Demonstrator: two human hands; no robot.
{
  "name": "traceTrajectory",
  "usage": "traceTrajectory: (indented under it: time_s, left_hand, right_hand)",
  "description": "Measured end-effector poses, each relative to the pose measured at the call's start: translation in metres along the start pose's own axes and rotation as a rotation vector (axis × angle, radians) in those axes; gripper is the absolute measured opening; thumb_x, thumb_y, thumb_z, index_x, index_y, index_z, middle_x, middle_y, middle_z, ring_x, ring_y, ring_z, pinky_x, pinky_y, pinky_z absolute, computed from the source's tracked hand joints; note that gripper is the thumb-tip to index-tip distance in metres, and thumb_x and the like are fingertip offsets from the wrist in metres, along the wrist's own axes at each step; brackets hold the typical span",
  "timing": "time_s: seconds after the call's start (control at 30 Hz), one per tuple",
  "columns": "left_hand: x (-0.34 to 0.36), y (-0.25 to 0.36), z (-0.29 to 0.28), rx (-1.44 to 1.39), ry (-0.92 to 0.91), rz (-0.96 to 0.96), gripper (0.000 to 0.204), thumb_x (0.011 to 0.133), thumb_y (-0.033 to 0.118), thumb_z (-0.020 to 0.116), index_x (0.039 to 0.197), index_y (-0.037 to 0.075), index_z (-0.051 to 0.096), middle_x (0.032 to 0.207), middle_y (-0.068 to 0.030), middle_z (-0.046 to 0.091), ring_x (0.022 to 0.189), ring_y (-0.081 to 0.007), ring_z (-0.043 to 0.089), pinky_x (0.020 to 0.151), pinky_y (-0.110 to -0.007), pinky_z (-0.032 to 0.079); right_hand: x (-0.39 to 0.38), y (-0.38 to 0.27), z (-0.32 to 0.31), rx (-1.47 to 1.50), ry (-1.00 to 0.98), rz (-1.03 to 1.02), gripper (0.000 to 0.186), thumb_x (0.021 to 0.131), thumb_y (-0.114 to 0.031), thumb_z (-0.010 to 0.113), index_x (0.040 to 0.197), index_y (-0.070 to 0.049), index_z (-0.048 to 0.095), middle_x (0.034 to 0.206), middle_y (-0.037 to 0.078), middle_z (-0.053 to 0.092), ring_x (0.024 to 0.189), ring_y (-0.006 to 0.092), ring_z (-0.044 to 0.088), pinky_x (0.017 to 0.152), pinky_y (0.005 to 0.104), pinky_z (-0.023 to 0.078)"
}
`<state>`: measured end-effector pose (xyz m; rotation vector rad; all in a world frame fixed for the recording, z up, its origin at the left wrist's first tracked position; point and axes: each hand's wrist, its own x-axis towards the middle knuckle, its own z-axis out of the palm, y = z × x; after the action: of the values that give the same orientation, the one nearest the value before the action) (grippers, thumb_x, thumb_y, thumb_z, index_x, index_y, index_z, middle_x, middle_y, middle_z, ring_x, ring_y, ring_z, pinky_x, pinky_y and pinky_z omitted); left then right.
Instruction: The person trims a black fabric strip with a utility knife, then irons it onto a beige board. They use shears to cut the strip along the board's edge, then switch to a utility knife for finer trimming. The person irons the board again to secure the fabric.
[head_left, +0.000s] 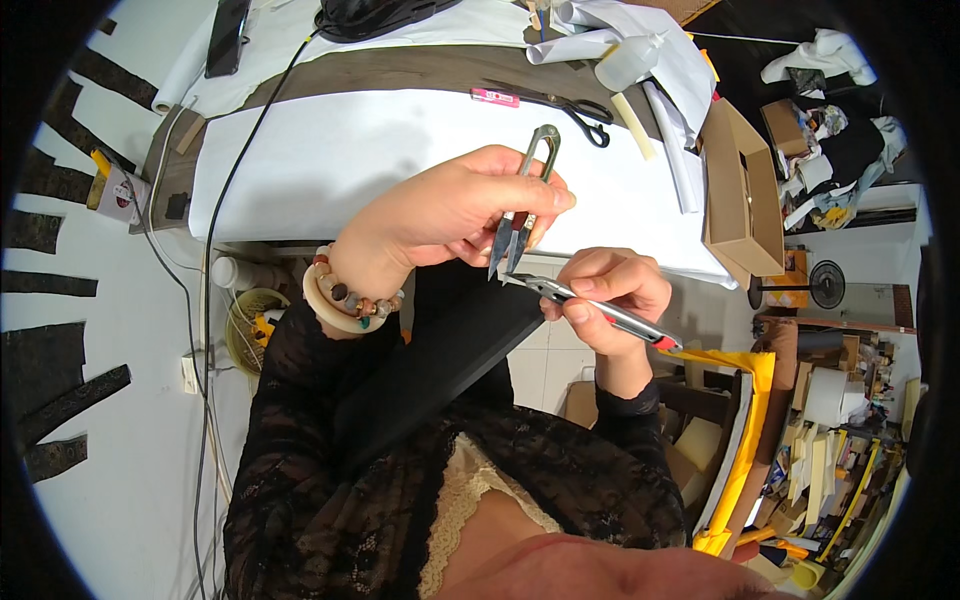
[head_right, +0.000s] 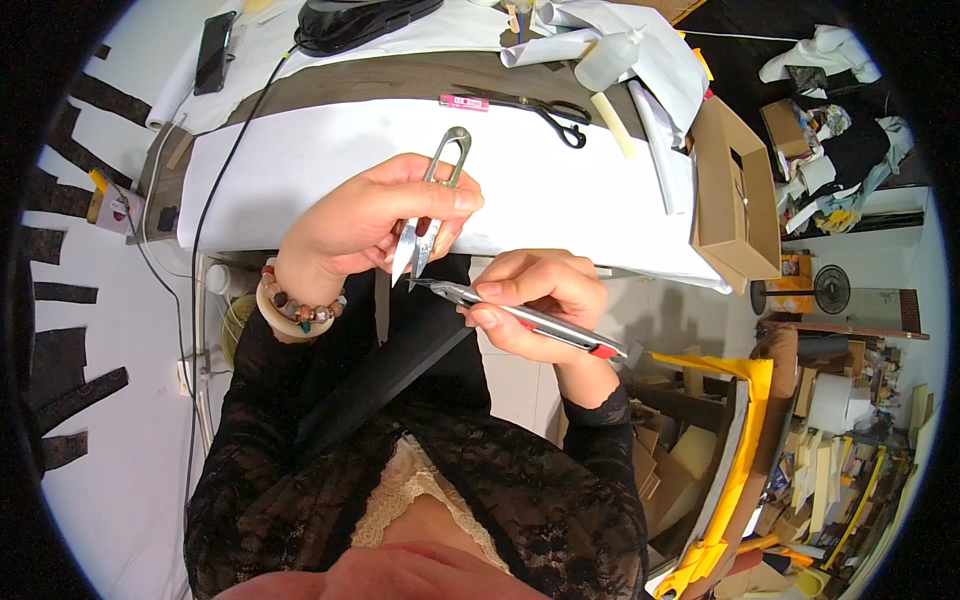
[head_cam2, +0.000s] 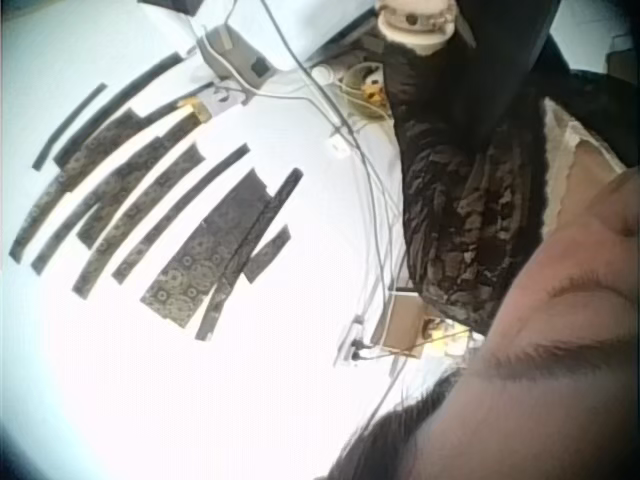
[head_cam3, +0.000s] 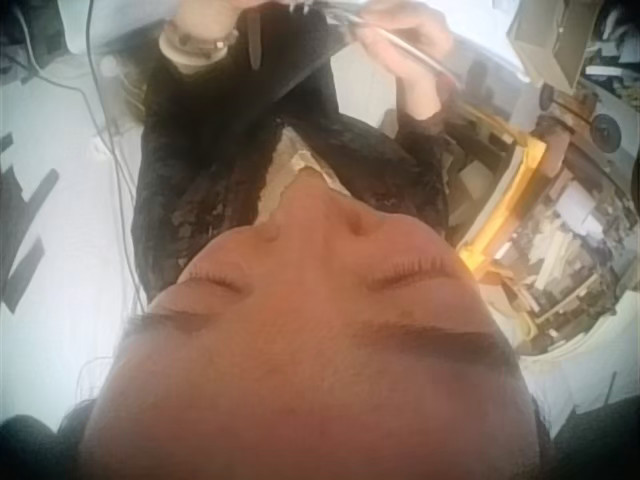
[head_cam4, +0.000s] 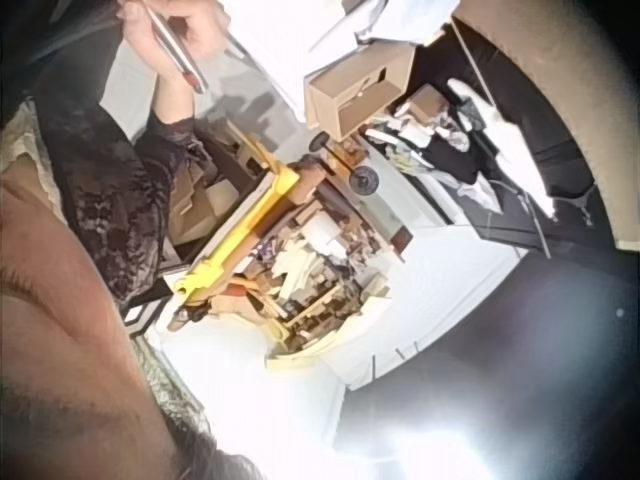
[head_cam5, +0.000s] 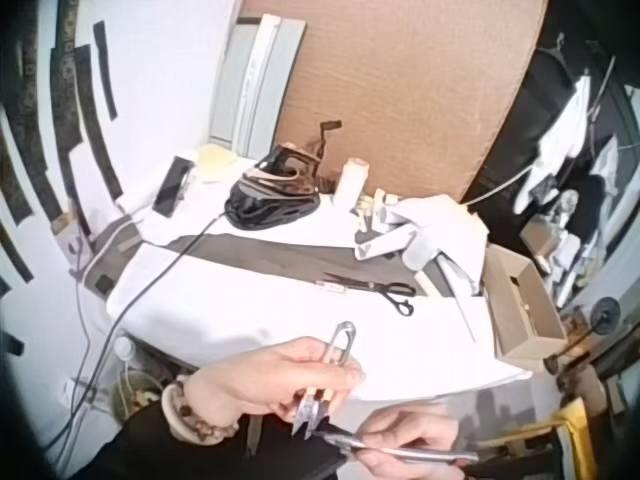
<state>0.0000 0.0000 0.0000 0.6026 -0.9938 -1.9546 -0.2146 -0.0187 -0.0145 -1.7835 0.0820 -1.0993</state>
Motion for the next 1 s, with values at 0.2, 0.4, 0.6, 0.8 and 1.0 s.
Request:
traceTrajectory:
  time_s: [0.2,0.4,0.6,0.8,1.0]
  left_hand:
    - [-0.003,0.004,-0.004,-0.003,0.039,0.083,0.016,0.095,0.018,0.054,0.091,0.002,0.056,0.058,0.0014,0.051,0.041,-0.0020,0.040,0.033,-0.018,0.025]
    - [-0.003,0.004,-0.003,0.043,0.021,0.061,0.017,0.095,0.019,0.055,0.092,0.002,0.057,0.058,0.0014,0.050,0.041,-0.0018,0.038,0.033,-0.018,0.024]
    - [-0.003,0.006,0.001,0.020,0.081,0.102,0.016,0.096,0.018,0.055,0.090,0.004,0.058,0.059,0.0021,0.051,0.040,-0.0008,0.037,0.034,-0.017,0.025]
    - [-0.007,0.008,0.008,0.155,0.157,0.073,0.018,0.096,0.021,0.056,0.088,0.005,0.059,0.061,0.0050,0.052,0.041,0.0004,0.037,0.035,-0.017,0.026]
    - [-0.007,0.005,0.016,0.369,0.271,0.118,0.021,0.096,0.021,0.056,0.080,0.007,0.058,0.062,0.0072,0.050,0.046,0.0011,0.039,0.039,-0.016,0.027]
  right_hand:
    - [-0.001,0.000,0.001,-0.102,-0.177,-0.043,0.015,0.077,0.003,0.074,0.082,0.001,0.060,0.069,0.014,0.067,0.062,0.0203,0.068,0.054,0.0283,0.055]
    - [0.000,0.002,0.005,-0.013,0.061,-0.050,0.016,0.077,0.003,0.075,0.084,0.002,0.061,0.072,0.015,0.067,0.064,0.0221,0.069,0.056,0.0297,0.056]
    - [0.000,0.007,0.000,-0.199,-0.210,-0.124,0.017,0.077,0.002,0.075,0.084,0.002,0.060,0.070,0.014,0.066,0.062,0.0220,0.068,0.054,0.0298,0.055]
    - [0.004,-0.009,-0.003,-0.138,0.047,-0.056,0.016,0.077,0.002,0.074,0.081,0.001,0.058,0.068,0.014,0.065,0.058,0.0196,0.067,0.051,0.0275,0.053]
    - [0.013,-0.016,-0.002,-0.372,0.011,-0.032,0.018,0.072,0.002,0.076,0.076,0.000,0.059,0.066,0.013,0.065,0.057,0.0187,0.066,0.052,0.0247,0.051]
